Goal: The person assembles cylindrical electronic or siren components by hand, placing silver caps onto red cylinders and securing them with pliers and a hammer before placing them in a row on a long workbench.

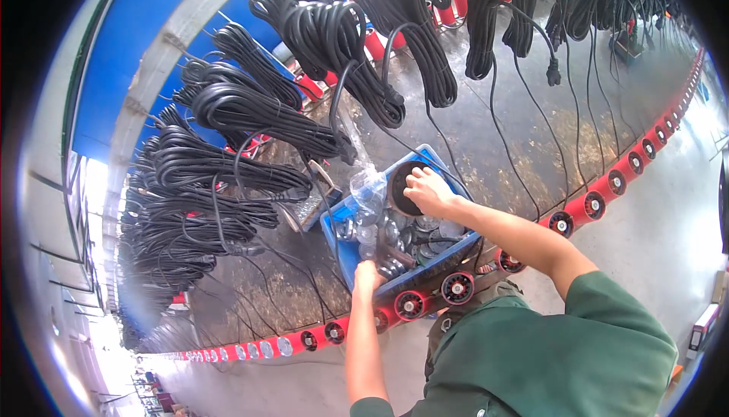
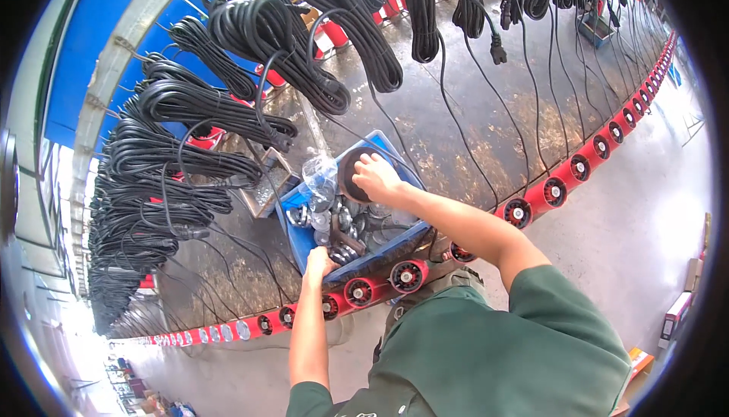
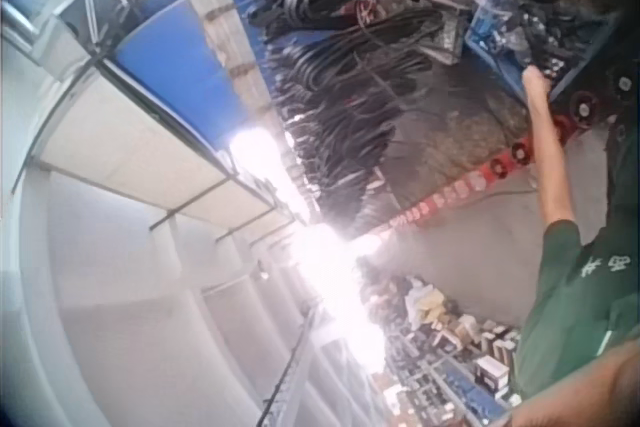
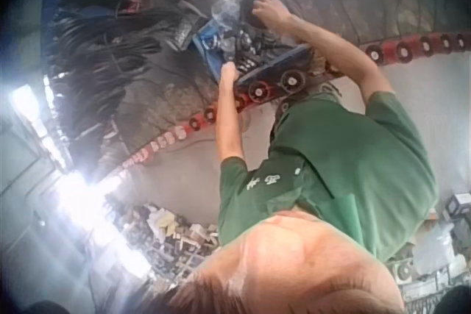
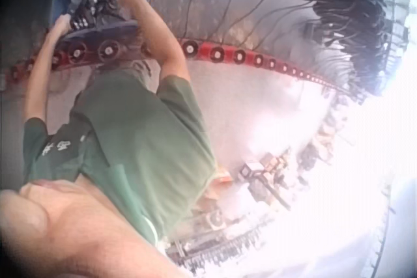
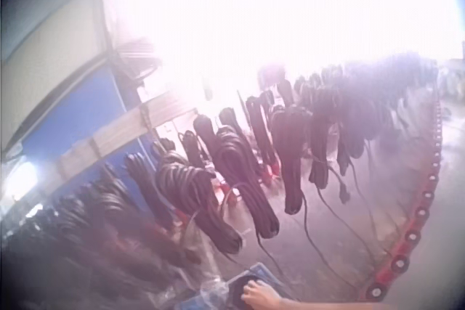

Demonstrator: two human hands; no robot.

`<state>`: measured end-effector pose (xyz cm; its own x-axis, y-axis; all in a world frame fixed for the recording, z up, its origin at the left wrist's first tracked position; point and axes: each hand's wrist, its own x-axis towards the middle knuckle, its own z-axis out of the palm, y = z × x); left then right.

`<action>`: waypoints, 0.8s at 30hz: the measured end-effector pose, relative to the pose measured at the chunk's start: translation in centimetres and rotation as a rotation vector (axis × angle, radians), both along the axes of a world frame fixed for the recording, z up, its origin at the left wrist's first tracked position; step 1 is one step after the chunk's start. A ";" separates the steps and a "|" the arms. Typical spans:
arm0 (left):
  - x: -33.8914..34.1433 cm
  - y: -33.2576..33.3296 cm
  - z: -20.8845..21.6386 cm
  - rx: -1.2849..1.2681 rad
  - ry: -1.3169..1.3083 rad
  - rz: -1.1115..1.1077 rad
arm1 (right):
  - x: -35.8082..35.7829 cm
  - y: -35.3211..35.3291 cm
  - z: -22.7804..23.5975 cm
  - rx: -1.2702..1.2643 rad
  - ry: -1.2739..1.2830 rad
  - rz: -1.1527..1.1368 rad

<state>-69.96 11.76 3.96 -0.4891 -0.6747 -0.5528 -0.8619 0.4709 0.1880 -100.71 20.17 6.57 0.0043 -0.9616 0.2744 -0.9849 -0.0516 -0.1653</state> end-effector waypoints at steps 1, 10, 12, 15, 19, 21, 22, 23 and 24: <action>0.9 -0.5 -0.3 -0.017 -0.018 -0.097 | -0.2 -1.3 0.1 0.006 0.040 0.039; 1.8 -0.2 -3.7 -0.173 0.015 0.470 | 1.2 -3.8 0.4 0.016 -0.048 0.180; 1.6 0.4 -2.7 -0.119 0.021 0.522 | 2.3 -3.2 2.1 -0.073 -0.143 0.094; 0.1 1.0 -0.9 -0.140 0.058 0.653 | 2.4 -2.3 3.3 -0.143 -0.260 0.067; -0.3 1.3 -0.4 -0.137 0.078 0.768 | 3.0 -0.5 5.7 -0.141 -0.427 0.043; 0.0 1.4 -0.1 -0.146 0.048 0.759 | 3.5 0.3 6.2 -0.122 -0.513 0.033; 0.4 1.8 -0.1 -0.121 0.027 0.764 | 3.6 0.9 6.0 -0.151 -0.561 0.044; 0.0 2.1 0.6 -0.125 0.069 0.711 | 3.0 1.7 5.8 -0.169 -0.580 0.024; 0.0 2.2 1.3 -0.135 0.106 0.662 | 2.5 2.2 5.7 -0.188 -0.606 0.007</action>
